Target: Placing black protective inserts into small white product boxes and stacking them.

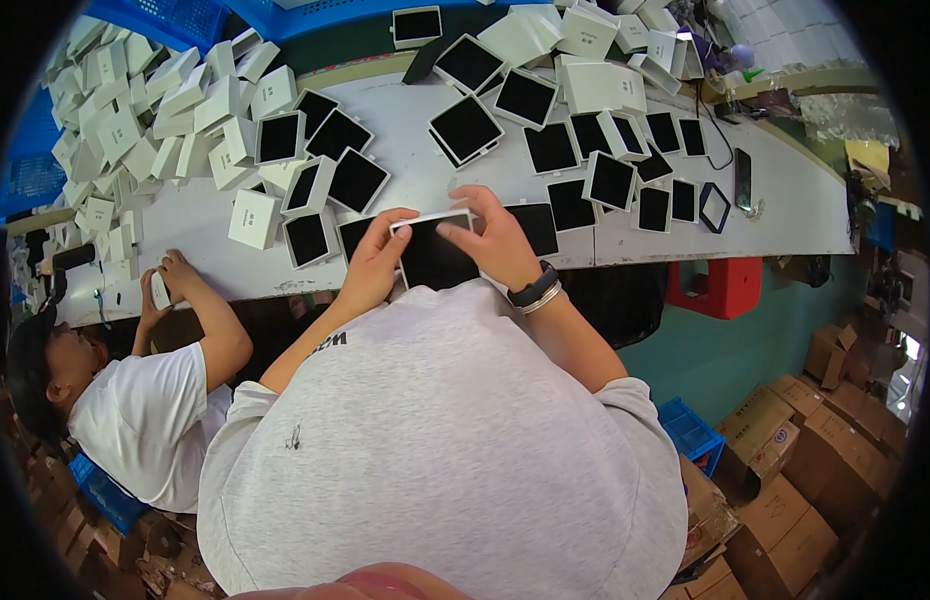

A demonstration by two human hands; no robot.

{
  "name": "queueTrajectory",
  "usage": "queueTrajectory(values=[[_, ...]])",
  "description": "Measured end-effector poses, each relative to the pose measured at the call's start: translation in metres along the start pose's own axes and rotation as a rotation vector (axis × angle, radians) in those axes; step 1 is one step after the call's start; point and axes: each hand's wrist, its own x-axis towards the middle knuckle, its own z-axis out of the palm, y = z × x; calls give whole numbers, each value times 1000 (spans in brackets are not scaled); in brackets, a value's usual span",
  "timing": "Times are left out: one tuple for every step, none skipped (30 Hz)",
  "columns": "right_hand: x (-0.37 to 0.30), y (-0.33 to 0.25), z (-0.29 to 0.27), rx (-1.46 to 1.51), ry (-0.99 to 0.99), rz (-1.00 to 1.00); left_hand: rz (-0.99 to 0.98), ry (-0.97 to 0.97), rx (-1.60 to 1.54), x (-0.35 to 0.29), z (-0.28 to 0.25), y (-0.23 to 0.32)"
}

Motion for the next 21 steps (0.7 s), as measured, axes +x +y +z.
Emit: queueTrajectory(values=[[-4, -2, 4, 120, 10, -26, 140, 140, 20, 1, 3, -1], [-10, -1, 5, 121, 8, -23, 280, 280, 41, 1, 4, -2], [-16, -1, 5, 129, -69, 35, 278, 277, 43, 2, 3, -3], [-19, -1, 3, 137, -146, 93, 270, 277, 106, 2, 1, -3], [-19, 16, 2, 119, -189, 87, 262, 276, 168, 3, -2, -3], [-20, 16, 2, 121, -184, 91, 251, 273, 228, 2, -2, -2], [-21, 15, 3, 84, -104, 111, 195, 154, 109, 2, -2, 0], [-21, 15, 5, 46, -25, 131, 191, 148, 108, -2, 0, 4], [-20, 18, 5, 20, -7, 99, 114, 87, 144, -10, 4, 19], [-21, 24, 4, 21, -4, 103, 38, 26, 179, -13, 6, 27], [-21, 30, 4, 115, -15, 115, 39, -32, 261, -11, 1, 24], [-20, 29, 6, 208, -31, 125, 36, -29, 262, -11, -4, 22], [-20, 25, 4, 211, -36, 127, 60, -26, 271, -11, -9, 20], [-22, 18, 0, 41, -87, 137, 85, -22, 279, -11, -11, 20], [-22, 13, -1, -129, -134, 148, 80, -19, 280, -12, -11, 23], [-19, 16, 0, -126, -139, 150, 32, -58, 264, -14, -11, 30], [-16, 21, 2, -153, -104, 124, -15, -95, 247, -15, -11, 35], [-14, 23, 3, -181, -73, 96, -20, -87, 246, -15, -13, 39], [-11, 22, 4, -178, -82, 98, -56, -83, 282, -13, -15, 42], [-10, 20, 5, -181, -123, 101, -93, -79, 318, -12, -18, 43], [-6, 18, 5, -185, -165, 103, -96, -68, 316, -10, -21, 43]])
